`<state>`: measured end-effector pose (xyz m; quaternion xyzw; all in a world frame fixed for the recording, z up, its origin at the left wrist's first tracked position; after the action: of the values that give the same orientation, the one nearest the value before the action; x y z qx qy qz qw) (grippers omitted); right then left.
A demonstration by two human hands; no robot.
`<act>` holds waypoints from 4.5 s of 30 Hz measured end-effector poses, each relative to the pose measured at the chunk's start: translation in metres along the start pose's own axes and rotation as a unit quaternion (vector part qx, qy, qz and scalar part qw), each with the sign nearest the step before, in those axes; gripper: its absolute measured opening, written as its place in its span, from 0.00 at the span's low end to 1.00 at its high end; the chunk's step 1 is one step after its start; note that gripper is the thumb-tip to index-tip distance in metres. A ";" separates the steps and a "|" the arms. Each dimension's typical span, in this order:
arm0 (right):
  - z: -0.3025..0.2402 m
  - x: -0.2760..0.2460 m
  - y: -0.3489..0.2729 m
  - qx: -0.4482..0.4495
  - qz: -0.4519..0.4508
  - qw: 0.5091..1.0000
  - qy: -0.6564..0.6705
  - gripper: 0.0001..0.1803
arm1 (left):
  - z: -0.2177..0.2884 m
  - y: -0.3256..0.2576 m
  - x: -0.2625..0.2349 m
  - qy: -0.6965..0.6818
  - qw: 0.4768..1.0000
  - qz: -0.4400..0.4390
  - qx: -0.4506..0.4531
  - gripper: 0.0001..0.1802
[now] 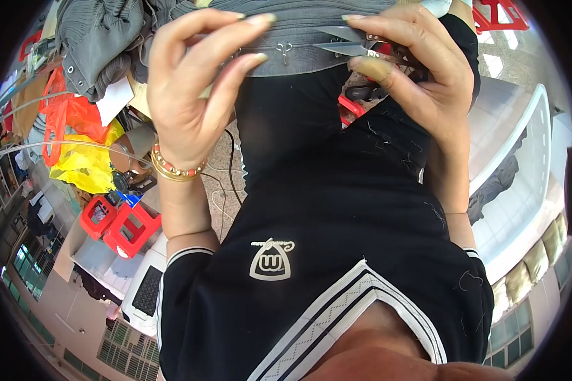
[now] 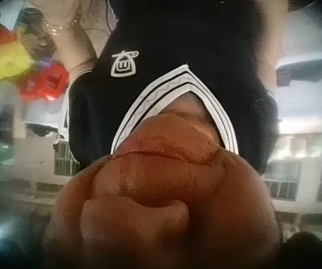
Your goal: Trimming threads and removing hooks from fabric garment components.
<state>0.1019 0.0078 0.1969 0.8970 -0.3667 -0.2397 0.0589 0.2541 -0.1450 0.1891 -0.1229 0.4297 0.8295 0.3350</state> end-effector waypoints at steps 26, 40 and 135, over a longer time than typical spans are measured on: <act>-0.029 0.008 0.027 -0.142 -0.080 0.981 -0.109 0.16 | -0.001 -0.001 0.002 0.118 0.975 0.023 0.187 0.09; 0.003 -0.025 0.018 -0.125 0.100 0.987 -0.032 0.17 | 0.013 0.001 0.017 0.080 0.991 0.024 0.104 0.18; 0.045 -0.008 -0.012 0.024 0.053 0.987 0.148 0.17 | -0.009 -0.026 0.009 0.077 0.986 0.148 -0.016 0.10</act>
<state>0.0833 0.0257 0.1573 0.9028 -0.4071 -0.0917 0.1037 0.2640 -0.1377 0.1626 -0.1269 0.4549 0.8645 0.1721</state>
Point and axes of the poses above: each hand's wrist, its own y-axis towards the middle knuckle, its own x-axis out of the palm, z = x × y, the point moved 4 cm from there along y, towards the middle knuckle, and after that the axes turned 14 degrees about z, right-handed, at the moved point
